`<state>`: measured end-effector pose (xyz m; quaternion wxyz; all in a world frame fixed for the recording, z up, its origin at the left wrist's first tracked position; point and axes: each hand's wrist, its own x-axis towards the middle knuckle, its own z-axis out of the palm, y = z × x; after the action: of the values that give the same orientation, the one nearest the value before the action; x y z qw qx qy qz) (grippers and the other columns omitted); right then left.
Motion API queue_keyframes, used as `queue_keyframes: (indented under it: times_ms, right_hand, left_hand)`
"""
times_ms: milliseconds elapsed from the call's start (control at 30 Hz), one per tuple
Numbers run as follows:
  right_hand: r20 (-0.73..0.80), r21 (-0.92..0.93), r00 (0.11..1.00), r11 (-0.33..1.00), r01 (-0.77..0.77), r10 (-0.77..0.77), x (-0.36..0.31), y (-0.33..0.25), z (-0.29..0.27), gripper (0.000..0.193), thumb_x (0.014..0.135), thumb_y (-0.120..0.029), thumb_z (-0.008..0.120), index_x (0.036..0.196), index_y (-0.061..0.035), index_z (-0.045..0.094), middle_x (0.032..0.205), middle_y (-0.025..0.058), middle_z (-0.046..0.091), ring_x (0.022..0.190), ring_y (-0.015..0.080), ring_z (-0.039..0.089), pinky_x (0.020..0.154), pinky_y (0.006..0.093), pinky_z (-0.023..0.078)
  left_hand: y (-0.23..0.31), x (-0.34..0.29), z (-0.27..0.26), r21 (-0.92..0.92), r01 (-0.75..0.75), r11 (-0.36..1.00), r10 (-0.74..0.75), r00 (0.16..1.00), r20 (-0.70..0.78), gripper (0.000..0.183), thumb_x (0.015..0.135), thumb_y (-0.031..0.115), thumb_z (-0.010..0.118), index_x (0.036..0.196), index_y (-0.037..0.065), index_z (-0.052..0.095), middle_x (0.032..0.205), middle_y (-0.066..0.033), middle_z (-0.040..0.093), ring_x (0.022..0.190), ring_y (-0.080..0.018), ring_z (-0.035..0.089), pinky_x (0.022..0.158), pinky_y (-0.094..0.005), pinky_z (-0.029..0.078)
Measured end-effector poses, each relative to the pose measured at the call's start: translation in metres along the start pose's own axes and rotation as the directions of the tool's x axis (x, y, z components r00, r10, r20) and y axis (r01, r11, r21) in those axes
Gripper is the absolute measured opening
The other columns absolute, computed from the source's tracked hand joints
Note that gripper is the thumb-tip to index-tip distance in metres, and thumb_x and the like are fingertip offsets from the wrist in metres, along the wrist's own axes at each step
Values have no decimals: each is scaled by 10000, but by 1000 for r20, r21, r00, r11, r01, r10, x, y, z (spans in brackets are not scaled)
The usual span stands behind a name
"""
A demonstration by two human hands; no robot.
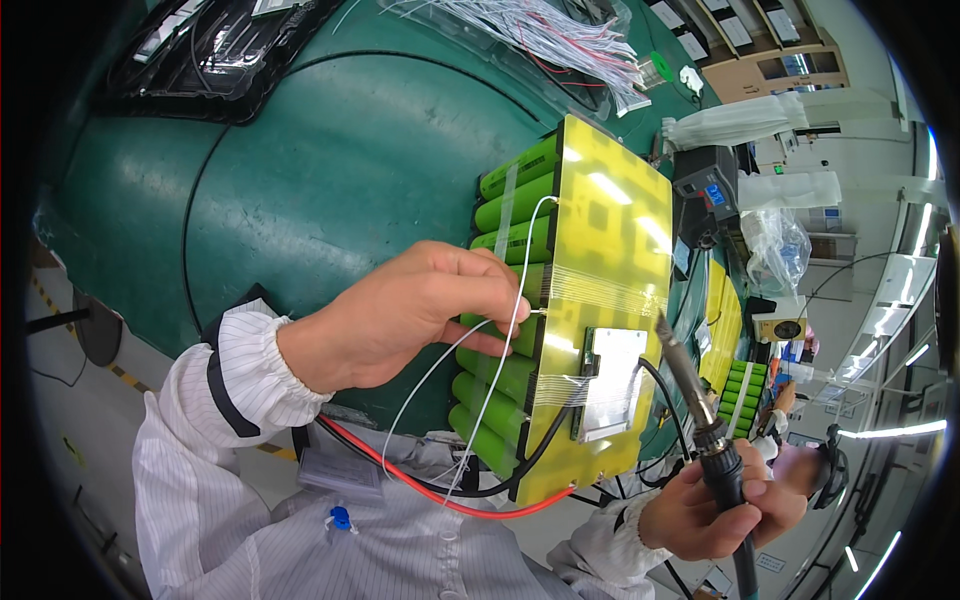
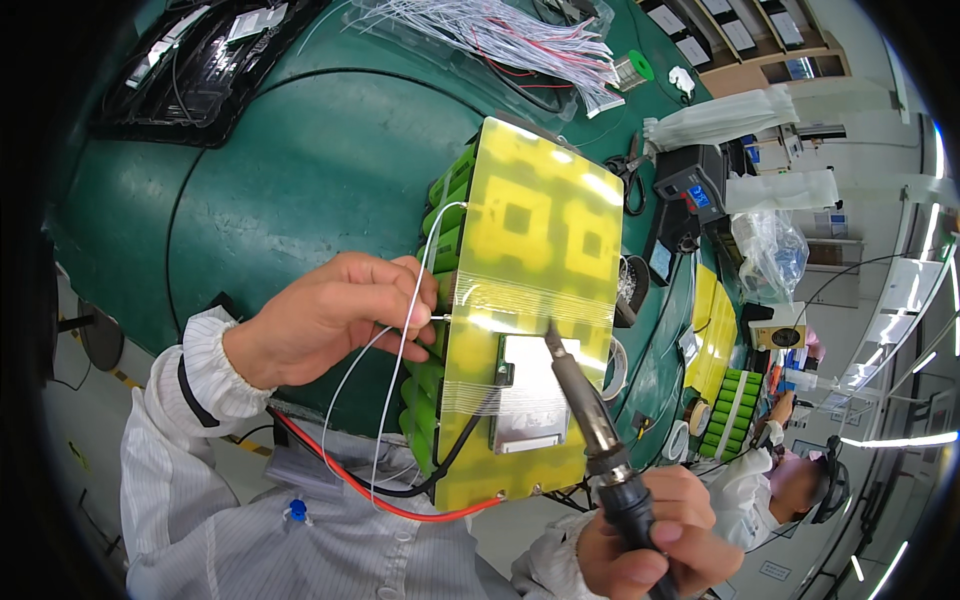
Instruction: Soldering wires and connectors onto a lithium-ion battery pack assembly.
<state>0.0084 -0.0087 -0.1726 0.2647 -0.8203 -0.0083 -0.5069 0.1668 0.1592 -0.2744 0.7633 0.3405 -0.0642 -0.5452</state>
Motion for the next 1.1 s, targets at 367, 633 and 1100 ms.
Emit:
queue_keyframes:
  times_ms: [367,633,1100]
  right_hand:
    - [-109,-225,949,923,-312,294,39,97,-70,175,941,-193,547,941,-23,506,575,31,482,457,93,450,429,217,348]
    - [-22,-236,874,847,-477,486,44,242,-60,189,900,-229,642,859,-62,564,583,35,554,468,107,541,444,260,404]
    - [246,563,476,275,-779,844,5,331,-19,392,892,-182,621,1196,6,460,1181,147,550,955,342,659,746,376,566]
  left_hand:
    - [-1,-2,3,126,-31,992,36,999,-36,216,880,222,622,946,17,637,982,-71,599,924,-163,586,862,-346,497]
    - [-6,-46,11,427,-47,903,131,977,-168,171,921,211,585,973,48,591,730,7,557,624,-80,533,601,-233,445]
    - [-173,-162,54,322,-204,924,311,893,-325,330,887,89,597,1194,16,501,1089,-99,617,1097,-206,582,1006,-354,425]
